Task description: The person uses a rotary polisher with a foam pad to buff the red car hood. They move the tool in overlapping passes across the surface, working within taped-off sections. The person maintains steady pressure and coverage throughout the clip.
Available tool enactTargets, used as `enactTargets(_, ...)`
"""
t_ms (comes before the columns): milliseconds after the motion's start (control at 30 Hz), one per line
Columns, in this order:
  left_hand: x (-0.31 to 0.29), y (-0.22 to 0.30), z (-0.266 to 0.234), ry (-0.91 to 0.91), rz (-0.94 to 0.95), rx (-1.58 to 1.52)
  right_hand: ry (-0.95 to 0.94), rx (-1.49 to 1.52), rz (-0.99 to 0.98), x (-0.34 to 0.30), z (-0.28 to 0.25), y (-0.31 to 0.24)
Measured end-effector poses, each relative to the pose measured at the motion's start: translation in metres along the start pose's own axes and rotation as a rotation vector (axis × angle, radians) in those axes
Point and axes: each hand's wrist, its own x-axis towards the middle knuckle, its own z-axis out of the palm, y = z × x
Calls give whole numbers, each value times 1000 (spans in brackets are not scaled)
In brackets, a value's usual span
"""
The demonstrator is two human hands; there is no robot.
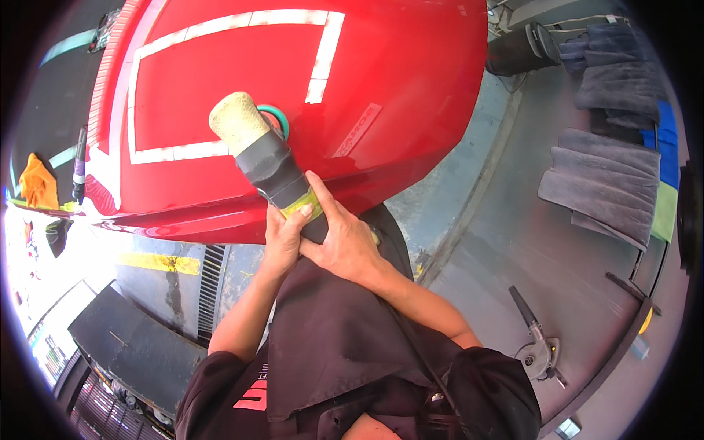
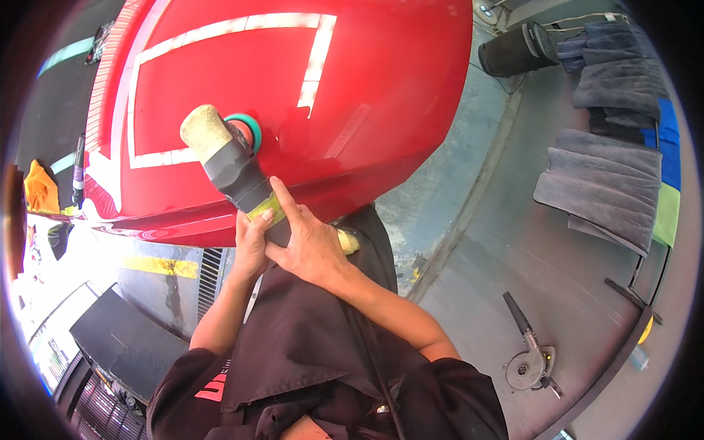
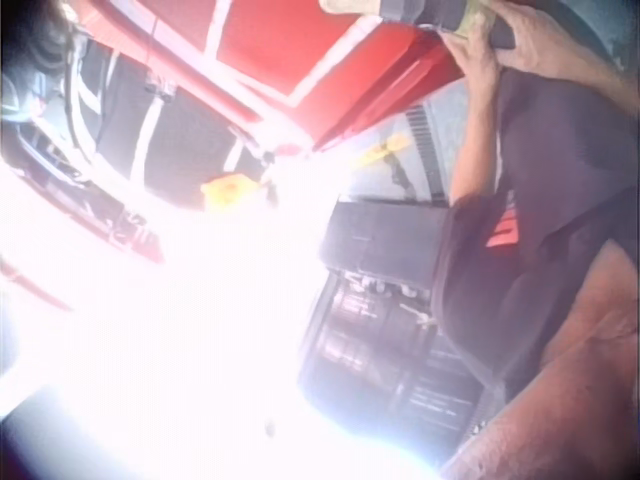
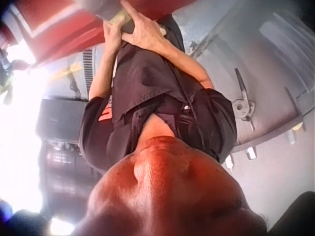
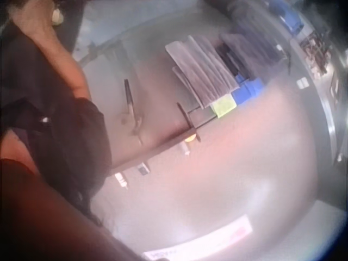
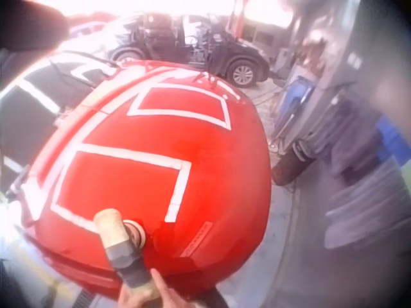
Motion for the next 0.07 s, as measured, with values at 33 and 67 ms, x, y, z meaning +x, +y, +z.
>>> enactTargets(33, 1, -3, -1, -1, -2, 43, 0, 17, 4, -1, -1, 0)
enactTargets(67, 3, -6, 0, -2, -4, 87, 1, 35, 9, -4, -2, 2)
